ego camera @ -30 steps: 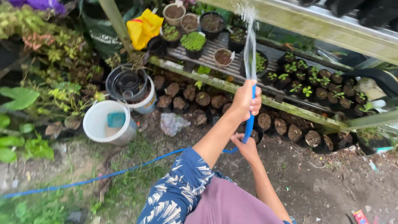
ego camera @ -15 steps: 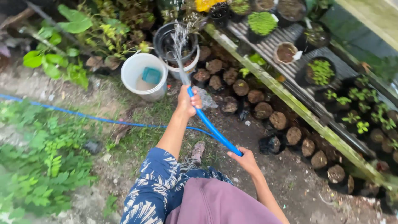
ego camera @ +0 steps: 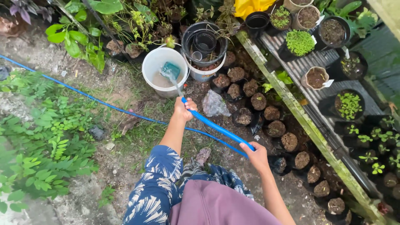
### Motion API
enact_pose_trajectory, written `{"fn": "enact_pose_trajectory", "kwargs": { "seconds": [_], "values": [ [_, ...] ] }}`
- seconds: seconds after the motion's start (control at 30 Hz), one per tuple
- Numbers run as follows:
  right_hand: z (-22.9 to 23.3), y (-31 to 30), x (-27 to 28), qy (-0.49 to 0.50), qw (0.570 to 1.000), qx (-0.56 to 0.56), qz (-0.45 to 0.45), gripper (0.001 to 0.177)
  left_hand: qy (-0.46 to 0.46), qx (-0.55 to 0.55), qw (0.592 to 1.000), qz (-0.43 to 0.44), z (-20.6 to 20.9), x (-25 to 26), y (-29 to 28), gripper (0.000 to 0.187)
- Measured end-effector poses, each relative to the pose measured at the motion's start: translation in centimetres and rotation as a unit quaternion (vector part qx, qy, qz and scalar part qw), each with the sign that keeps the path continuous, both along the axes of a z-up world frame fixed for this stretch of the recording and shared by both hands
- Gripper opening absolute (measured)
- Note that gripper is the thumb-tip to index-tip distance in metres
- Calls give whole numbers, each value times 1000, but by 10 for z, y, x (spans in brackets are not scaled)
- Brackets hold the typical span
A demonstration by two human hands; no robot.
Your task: Watering several potted plants and seedlings in a garden area using a hose.
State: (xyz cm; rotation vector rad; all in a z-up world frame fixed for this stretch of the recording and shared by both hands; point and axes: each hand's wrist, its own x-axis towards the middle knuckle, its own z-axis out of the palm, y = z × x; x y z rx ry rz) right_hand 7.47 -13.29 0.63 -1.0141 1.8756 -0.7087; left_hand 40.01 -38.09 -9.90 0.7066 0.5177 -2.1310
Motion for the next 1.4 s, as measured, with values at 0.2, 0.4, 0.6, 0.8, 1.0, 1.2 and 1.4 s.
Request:
{"fn": "enact_pose_trajectory", "kwargs": {
  "seconds": [0.2, 0.4, 0.6, 0.8, 1.0, 1.2, 1.4],
  "values": [
    [21, -26, -4, 28, 999, -27, -9, 37, 15, 17, 999, 48, 8, 0, -2, 37],
    [29, -41, -12, 34, 998, -53, -6, 37, 16, 0, 998, 68, 18, -1, -7, 40],
    [21, -33, -29, 14, 999, -32, -19, 38, 12, -10, 998, 63, 26, -21, -9, 37],
    [10, -32, -48, 6, 999, -30, -25, 39, -3, 16, 998, 62, 16, -39, -5, 40],
    [10, -43, -49, 11, 999, -25, -28, 38, -3, 14, 998, 68, 9, -43, -11, 38],
    [14, -75, -24, 26, 999, -14, -20, 40, 4, 39, 996, 77, -15, -16, -31, 39],
    [20, -107, 14, 38, 999, 1, -26, 36, 51, 93, 994, 41, -24, 21, -51, 37]
  ]
}}
